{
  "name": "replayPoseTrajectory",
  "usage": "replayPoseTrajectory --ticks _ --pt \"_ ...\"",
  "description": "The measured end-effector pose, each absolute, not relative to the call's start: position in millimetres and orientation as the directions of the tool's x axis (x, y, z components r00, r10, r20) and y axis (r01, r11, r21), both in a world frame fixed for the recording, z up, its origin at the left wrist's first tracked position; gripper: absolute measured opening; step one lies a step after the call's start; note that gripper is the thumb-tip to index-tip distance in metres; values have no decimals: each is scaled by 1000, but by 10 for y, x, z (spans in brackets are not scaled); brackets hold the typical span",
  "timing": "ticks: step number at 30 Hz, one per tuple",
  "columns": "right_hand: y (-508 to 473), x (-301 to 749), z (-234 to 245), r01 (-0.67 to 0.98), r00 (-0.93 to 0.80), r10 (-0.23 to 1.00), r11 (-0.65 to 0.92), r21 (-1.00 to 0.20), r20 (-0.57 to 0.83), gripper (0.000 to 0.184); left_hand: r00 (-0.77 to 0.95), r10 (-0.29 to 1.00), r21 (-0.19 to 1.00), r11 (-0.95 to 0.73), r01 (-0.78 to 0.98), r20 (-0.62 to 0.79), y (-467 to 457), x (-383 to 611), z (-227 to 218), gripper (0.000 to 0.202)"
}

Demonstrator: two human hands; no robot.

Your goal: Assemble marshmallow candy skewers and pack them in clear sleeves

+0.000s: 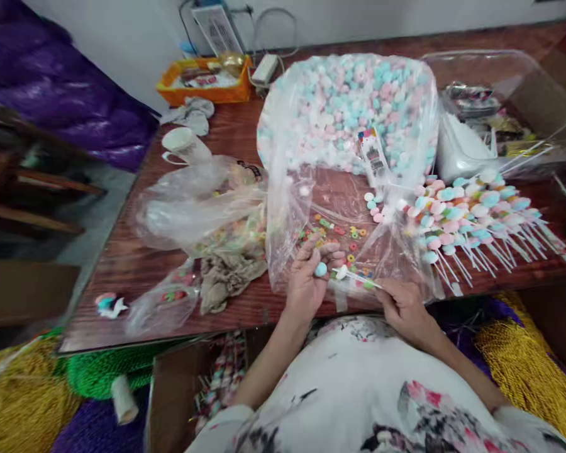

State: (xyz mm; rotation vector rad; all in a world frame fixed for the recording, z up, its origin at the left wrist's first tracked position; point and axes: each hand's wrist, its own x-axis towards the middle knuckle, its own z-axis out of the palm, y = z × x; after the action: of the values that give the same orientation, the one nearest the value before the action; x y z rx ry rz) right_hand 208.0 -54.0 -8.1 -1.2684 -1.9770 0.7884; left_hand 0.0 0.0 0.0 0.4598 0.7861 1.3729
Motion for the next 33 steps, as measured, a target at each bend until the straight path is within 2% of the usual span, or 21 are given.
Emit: replayPoseTrajectory --ticks 5,9,14,19,22,29,33 --pt "-518 2050 -114 586 -347 918 371 -720 191 18 -7 963 701 191 -688 -269 -3 -10 5 29" --pt "-527 2021 -180 620 -354 913 393 -679 205 17 2 968 702 183 -688 -251 -7 -17 19 28" --pt "-534 2006 -248 609 -345 908 409 -680 238 19 -4 980 771 156 -617 -201 -45 39 3 33" --pt "-547 2000 -271 621 -354 895 443 -647 272 19 -77 989 854 69 -516 -127 -67 134 -97 28" --pt "-557 2012 -275 608 -352 892 448 -655 283 20 -105 986 870 63 -489 -131 -54 150 -148 27" --pt "-552 2035 -300 513 -315 901 427 -744 299 21 -9 960 760 216 -613 -280 -42 112 -89 30" --pt "-544 2022 -325 524 -312 905 419 -742 290 20 46 942 697 278 -661 -333 -69 109 -21 29"
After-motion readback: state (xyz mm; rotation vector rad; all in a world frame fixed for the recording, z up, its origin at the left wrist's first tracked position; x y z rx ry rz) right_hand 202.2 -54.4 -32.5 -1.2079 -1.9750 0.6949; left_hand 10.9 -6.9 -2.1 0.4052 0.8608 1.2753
